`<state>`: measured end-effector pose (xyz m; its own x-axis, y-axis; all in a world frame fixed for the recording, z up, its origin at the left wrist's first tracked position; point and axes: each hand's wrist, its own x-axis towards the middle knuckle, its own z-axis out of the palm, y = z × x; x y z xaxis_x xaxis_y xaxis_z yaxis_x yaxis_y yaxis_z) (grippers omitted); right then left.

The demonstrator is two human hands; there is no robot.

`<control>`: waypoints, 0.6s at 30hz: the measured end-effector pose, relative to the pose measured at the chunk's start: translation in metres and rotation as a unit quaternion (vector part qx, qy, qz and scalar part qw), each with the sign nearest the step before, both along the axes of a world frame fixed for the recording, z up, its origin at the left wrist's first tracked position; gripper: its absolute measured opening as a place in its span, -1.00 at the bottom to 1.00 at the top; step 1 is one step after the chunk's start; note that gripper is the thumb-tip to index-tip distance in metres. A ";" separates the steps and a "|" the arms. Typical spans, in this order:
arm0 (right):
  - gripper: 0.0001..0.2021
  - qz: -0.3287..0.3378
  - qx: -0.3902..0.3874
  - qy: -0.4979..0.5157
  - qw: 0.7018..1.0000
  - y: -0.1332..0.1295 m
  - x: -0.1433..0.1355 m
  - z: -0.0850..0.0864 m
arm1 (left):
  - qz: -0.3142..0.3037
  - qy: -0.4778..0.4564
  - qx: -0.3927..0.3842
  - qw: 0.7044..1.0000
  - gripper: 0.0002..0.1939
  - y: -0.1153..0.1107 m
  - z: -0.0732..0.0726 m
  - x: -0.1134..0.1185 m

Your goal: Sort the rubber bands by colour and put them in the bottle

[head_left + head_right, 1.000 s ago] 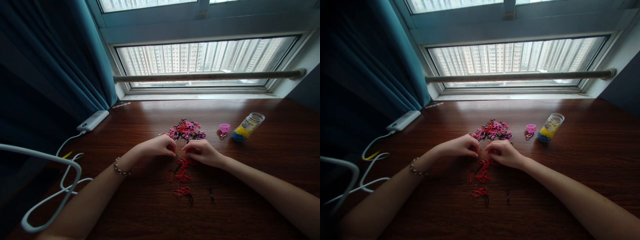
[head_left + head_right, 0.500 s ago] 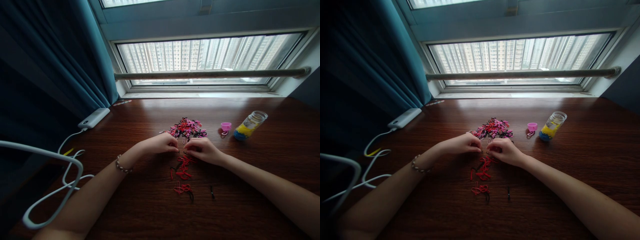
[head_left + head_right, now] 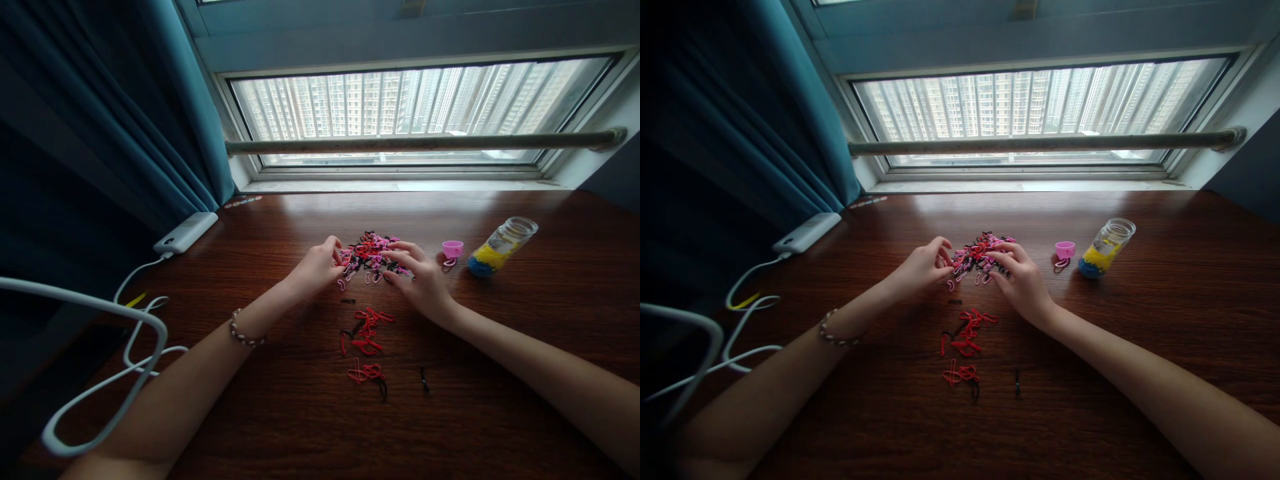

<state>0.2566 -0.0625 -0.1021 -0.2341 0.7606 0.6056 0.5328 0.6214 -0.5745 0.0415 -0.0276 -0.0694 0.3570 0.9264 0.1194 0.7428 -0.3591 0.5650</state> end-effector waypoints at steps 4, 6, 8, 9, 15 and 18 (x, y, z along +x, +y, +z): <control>-0.85 0.164 -0.012 -0.103 0.981 -0.015 -0.011 -0.001 | -0.110 0.083 -0.139 0.981 -0.83 -0.008 0.012 -0.001; -0.86 0.208 -0.012 -0.140 0.968 -0.024 -0.017 -0.001 | -0.194 0.105 -0.228 0.948 -0.88 -0.015 0.018 0.001; -0.88 0.213 -0.014 -0.157 0.964 -0.030 -0.020 -0.002 | -0.204 0.117 -0.229 0.945 -0.89 -0.021 0.021 0.004; -0.89 0.209 -0.020 -0.163 0.964 -0.032 -0.021 -0.002 | -0.185 0.123 -0.201 0.954 -0.88 -0.023 0.021 0.005; -0.94 0.200 -0.070 -0.175 0.961 -0.036 -0.023 -0.001 | -0.139 0.166 -0.123 0.968 -0.91 -0.025 0.015 0.010; -0.95 0.204 -0.070 -0.156 0.964 -0.038 -0.024 0.001 | -0.167 0.178 -0.147 0.958 -0.91 -0.024 0.015 0.009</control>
<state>0.2324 -0.1000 -0.1012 -0.6851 0.6362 0.3549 0.4212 0.7434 -0.5195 0.0507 -0.0518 -0.0549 0.6096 0.7275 -0.3149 0.7786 -0.4748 0.4103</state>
